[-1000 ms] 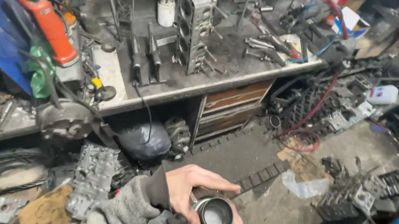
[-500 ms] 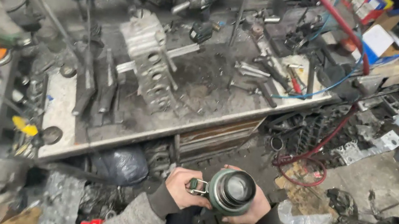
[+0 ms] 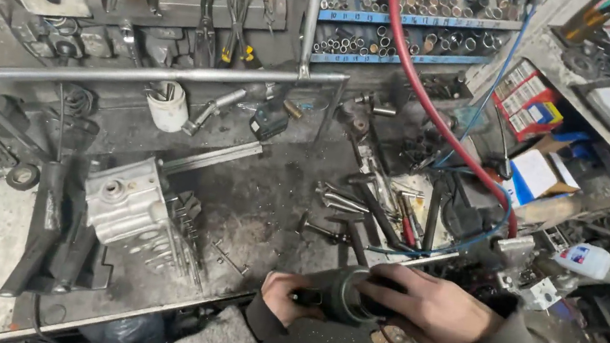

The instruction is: The person works on a metal engine component at a cluttered workbench, repositioning it and using a screwdriver on it, then moves to a bench area to handle small parts. Afterwards the person pours hot water from a kettle into a cup and stirs food in the cup with a spoon.

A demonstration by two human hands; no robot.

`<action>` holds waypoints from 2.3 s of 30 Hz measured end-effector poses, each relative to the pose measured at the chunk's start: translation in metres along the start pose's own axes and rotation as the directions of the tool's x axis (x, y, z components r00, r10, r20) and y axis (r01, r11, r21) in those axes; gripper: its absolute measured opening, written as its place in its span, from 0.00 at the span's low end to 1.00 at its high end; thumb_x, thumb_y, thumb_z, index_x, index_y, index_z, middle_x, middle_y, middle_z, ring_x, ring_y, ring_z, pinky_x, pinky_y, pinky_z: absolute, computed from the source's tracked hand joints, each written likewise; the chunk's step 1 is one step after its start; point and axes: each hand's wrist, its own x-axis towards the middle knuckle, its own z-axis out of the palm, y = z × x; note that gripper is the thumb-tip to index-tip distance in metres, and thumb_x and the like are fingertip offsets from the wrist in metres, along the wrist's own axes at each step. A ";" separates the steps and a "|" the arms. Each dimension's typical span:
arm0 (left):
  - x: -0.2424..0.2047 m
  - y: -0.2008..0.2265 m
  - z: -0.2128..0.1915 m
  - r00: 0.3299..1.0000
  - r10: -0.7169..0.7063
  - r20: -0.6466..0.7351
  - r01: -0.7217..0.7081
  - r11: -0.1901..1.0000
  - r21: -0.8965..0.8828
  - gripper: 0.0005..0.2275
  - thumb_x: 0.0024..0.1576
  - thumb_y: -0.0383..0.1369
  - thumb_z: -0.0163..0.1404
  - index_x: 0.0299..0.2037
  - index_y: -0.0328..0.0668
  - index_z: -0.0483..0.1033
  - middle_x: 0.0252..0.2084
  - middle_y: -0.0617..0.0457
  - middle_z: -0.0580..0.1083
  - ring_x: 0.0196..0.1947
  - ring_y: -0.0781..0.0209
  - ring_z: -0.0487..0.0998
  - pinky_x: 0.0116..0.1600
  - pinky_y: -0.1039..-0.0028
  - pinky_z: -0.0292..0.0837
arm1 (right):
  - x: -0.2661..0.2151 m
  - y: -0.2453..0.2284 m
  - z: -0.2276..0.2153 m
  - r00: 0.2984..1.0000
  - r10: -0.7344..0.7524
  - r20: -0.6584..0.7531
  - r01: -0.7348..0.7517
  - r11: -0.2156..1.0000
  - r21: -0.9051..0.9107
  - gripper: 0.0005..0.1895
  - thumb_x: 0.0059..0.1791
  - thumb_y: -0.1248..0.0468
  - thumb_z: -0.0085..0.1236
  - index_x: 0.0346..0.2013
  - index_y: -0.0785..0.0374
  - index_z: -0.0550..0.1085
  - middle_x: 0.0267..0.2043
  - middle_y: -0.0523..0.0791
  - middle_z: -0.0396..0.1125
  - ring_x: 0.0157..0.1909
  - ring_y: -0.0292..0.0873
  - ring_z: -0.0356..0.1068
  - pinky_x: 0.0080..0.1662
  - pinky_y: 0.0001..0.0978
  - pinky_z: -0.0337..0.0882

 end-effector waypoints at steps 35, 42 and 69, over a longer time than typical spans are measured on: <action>0.021 -0.057 0.133 0.579 -0.328 -0.747 0.560 0.826 0.071 0.23 0.47 0.48 0.66 0.36 0.32 0.78 0.33 0.45 0.76 0.32 0.51 0.77 0.41 0.64 0.72 | 0.132 0.172 0.002 0.763 -0.309 0.568 0.545 0.780 -0.307 0.45 0.42 0.46 0.67 0.66 0.58 0.57 0.43 0.52 0.66 0.36 0.53 0.75 0.35 0.45 0.74; 0.034 -0.030 0.118 0.580 -0.315 -0.751 0.602 0.787 0.135 0.27 0.47 0.52 0.64 0.42 0.33 0.79 0.38 0.43 0.78 0.37 0.46 0.80 0.45 0.60 0.74 | 0.144 0.190 0.010 0.765 -0.331 0.552 0.554 0.775 -0.304 0.31 0.43 0.45 0.66 0.45 0.65 0.66 0.40 0.51 0.69 0.39 0.57 0.74 0.39 0.49 0.74; 0.036 -0.001 0.076 0.790 -0.489 -0.369 0.612 0.661 0.435 0.21 0.56 0.48 0.53 0.51 0.42 0.76 0.33 0.40 0.79 0.35 0.37 0.81 0.44 0.50 0.74 | 0.101 0.177 0.063 0.924 -0.261 -0.280 0.113 0.885 -0.453 0.21 0.44 0.41 0.61 0.26 0.55 0.72 0.20 0.44 0.60 0.19 0.43 0.67 0.23 0.36 0.66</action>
